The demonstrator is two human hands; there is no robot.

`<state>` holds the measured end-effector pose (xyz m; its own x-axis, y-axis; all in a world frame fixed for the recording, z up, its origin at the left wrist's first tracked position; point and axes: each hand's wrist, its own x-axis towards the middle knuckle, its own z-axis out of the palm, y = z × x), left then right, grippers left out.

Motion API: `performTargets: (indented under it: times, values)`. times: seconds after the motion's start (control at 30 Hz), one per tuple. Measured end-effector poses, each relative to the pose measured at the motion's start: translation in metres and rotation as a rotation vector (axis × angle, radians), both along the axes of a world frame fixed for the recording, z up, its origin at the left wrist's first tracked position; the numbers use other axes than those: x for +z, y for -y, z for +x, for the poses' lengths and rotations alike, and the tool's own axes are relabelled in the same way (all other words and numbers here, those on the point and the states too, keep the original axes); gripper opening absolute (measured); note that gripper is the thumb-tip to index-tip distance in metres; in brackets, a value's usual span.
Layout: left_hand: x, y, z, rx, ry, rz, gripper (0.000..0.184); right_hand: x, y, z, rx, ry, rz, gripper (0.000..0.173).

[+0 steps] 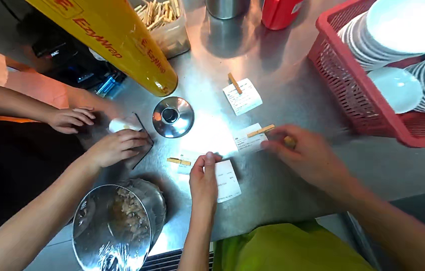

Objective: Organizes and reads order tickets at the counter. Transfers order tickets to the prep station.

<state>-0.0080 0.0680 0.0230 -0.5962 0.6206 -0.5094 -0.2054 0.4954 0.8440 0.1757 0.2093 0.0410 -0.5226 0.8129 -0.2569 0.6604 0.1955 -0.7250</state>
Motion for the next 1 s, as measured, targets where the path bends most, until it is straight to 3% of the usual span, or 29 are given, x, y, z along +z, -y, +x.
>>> performTargets:
  times: [0.1,0.17,0.3,0.5,0.67,0.77,0.87,1.0]
  values:
    - [0.004,-0.008,0.013,-0.006,-0.070,0.026,0.037,0.004,0.025,-0.022,0.059,-0.249,-0.649,0.018]
    - [0.009,-0.010,0.013,-0.001,-0.051,0.027,0.037,-0.002,0.033,-0.032,-0.012,-0.314,-0.808,0.010]
    - [0.026,0.002,-0.009,0.038,0.230,0.018,0.052,0.000,0.023,-0.029,-0.089,-0.317,-0.714,0.007]
    - [0.038,0.021,-0.020,0.070,0.445,0.081,0.027,0.009,0.018,-0.029,-0.058,-0.300,-0.697,0.008]
    - [0.037,0.023,-0.016,0.097,0.454,0.082,0.016,0.015,0.026,-0.031,-0.033,-0.303,-0.681,0.008]
    - [0.036,0.028,-0.018,0.104,0.440,0.102,0.013,0.019,0.023,-0.021,0.032,-0.168,-0.612,0.030]
    - [0.036,0.034,-0.023,0.095,0.432,0.099,0.012,0.025,0.015,-0.011,0.073,-0.032,-0.557,0.022]
    - [0.037,0.037,-0.029,0.079,0.420,0.097,0.011,0.025,0.009,0.002,0.043,-0.206,-0.570,0.024]
